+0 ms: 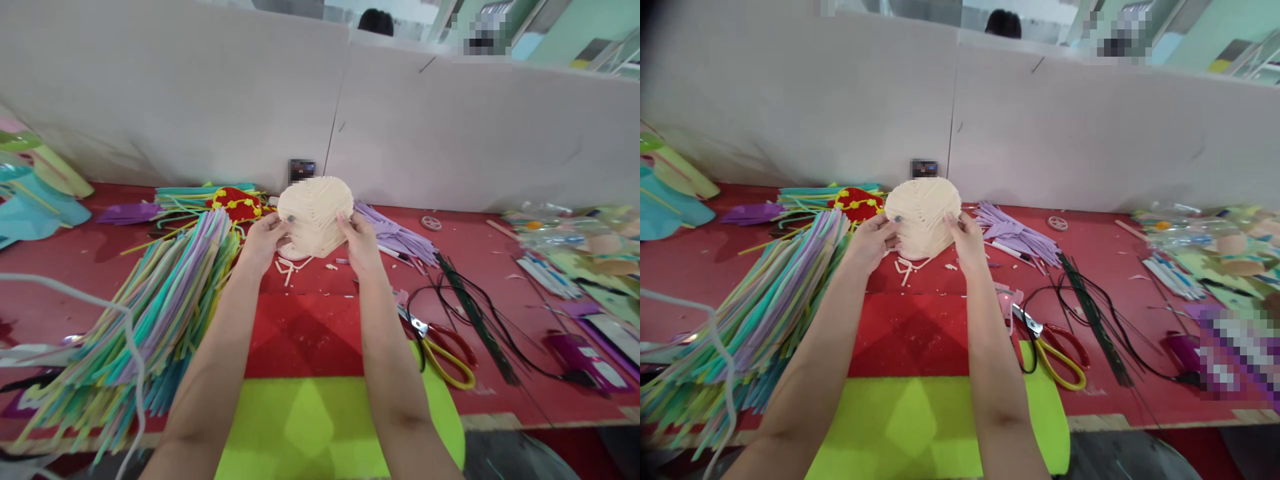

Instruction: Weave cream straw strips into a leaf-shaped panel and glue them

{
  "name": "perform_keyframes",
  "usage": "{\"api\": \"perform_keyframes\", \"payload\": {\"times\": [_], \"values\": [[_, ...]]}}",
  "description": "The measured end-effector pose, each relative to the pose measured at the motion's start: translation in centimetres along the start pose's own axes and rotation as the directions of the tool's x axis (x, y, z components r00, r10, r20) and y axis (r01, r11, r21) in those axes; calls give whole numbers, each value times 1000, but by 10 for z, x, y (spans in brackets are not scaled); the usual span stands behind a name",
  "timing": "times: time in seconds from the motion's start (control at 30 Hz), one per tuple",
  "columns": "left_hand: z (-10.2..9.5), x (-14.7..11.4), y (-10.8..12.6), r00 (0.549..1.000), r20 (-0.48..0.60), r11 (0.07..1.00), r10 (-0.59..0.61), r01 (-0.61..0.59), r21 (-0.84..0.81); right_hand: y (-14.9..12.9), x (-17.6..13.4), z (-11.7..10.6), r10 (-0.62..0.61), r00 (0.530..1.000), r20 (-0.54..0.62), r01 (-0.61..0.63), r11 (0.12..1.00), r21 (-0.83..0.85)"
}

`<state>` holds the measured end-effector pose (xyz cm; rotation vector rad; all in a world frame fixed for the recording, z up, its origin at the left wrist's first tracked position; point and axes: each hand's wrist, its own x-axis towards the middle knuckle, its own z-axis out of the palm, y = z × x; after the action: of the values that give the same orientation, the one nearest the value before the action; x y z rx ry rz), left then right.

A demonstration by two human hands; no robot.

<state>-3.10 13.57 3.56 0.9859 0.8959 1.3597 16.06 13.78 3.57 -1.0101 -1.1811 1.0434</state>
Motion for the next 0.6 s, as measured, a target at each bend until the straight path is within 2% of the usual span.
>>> {"api": "perform_keyframes", "payload": {"times": [0.1, 0.2, 0.3, 0.43, 0.6], "values": [[-4, 3, -2, 999, -25, 1000, 24, -24, 13, 0, -1, 0, 50, 998, 24, -51, 998, 39], [-6, 4, -3, 999, -30, 1000, 24, -24, 3, 1, -1, 0, 49, 999, 13, -50, 998, 50], [-6, 4, -2, 1000, -16, 999, -1, 0, -49, 0, 0, 3, -4, 999, -48, 6, 1000, 29], [-3, 2, -2, 997, 57, 994, -50, 56, -96, -1, 0, 6, -107, 985, -137, 113, 993, 38], [5, -1, -7, 986, 157, 997, -64, 70, -31, -2, 1, 8, -202, 957, -208, 225, 970, 94]]}}
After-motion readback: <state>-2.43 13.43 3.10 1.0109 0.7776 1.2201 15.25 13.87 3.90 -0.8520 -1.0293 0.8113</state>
